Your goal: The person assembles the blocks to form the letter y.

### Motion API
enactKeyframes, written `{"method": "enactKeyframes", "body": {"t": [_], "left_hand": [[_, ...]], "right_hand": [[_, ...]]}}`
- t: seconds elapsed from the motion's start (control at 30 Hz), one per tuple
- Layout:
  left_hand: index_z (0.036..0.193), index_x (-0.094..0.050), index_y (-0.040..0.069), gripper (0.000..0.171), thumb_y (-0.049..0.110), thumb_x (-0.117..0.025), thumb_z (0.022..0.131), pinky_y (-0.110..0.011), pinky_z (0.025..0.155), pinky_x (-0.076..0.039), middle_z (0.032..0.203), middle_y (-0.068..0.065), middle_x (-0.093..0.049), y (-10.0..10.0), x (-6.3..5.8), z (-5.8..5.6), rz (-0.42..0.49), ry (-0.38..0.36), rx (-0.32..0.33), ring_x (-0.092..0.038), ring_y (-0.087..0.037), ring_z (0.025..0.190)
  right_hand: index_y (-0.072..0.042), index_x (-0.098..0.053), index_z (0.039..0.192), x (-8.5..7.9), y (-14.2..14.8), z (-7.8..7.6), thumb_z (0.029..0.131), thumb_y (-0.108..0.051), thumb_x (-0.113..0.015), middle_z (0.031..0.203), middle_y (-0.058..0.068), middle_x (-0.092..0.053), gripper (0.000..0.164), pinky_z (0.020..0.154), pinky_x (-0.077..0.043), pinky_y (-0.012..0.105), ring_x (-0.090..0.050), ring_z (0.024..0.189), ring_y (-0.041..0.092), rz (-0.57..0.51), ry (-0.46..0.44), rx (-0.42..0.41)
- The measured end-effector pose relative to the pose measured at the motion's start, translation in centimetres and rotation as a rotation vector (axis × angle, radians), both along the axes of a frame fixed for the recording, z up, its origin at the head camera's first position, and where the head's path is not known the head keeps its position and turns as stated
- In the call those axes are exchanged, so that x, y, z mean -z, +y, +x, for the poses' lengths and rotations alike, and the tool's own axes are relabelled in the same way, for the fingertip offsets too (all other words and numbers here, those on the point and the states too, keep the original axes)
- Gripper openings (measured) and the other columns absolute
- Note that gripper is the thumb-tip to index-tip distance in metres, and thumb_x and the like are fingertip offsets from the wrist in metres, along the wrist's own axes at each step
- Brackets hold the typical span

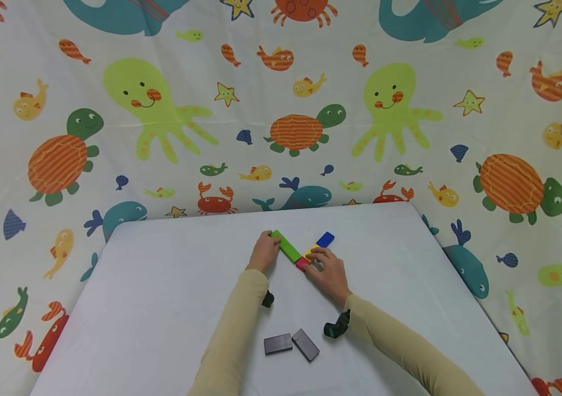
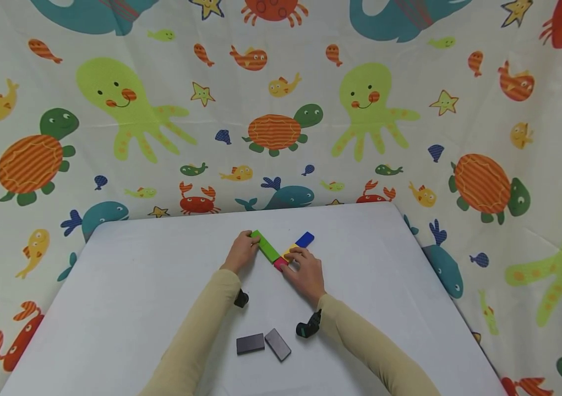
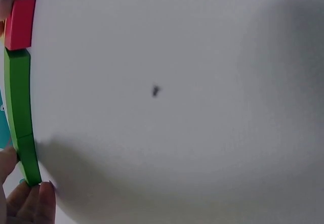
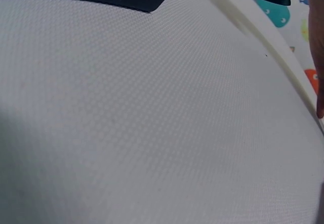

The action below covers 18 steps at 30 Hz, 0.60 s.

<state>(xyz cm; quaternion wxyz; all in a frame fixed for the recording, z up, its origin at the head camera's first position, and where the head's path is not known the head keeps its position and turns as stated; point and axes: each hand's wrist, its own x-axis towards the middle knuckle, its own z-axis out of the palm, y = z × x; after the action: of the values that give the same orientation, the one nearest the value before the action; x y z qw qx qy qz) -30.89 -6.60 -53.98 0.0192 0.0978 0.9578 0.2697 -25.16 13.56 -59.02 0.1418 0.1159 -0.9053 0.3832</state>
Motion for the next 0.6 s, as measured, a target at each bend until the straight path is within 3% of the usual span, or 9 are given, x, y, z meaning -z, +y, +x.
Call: {"method": "enactKeyframes", "body": {"t": [0.4, 0.6], "left_hand": [[0.126, -0.064, -0.001, 0.031, 0.008, -0.060, 0.097, -0.042, 0.106, -0.039, 0.137, -0.026, -0.047, -0.12, 0.37, -0.07, 0.014, -0.016, -0.013, -0.049, -0.035, 0.127], [0.124, -0.065, -0.001, 0.030, 0.007, -0.061, 0.096, -0.045, 0.107, -0.038, 0.137, -0.027, -0.048, -0.57, 0.44, -0.14, 0.048, 0.021, 0.005, -0.047, -0.037, 0.128]], "right_hand": [[-0.011, -0.074, 0.107, 0.06, -0.01, 0.07, 0.084, -0.030, -0.077, 0.119, 0.006, -0.062, 0.030, 0.083, -0.039, 0.044, -0.058, 0.109, 0.026, 0.013, 0.013, -0.011], [-0.012, -0.074, 0.107, 0.12, 0.03, 0.03, 0.085, -0.031, -0.077, 0.120, 0.005, -0.062, 0.029, 0.085, -0.040, 0.044, -0.058, 0.112, 0.025, 0.014, 0.005, -0.007]]}}
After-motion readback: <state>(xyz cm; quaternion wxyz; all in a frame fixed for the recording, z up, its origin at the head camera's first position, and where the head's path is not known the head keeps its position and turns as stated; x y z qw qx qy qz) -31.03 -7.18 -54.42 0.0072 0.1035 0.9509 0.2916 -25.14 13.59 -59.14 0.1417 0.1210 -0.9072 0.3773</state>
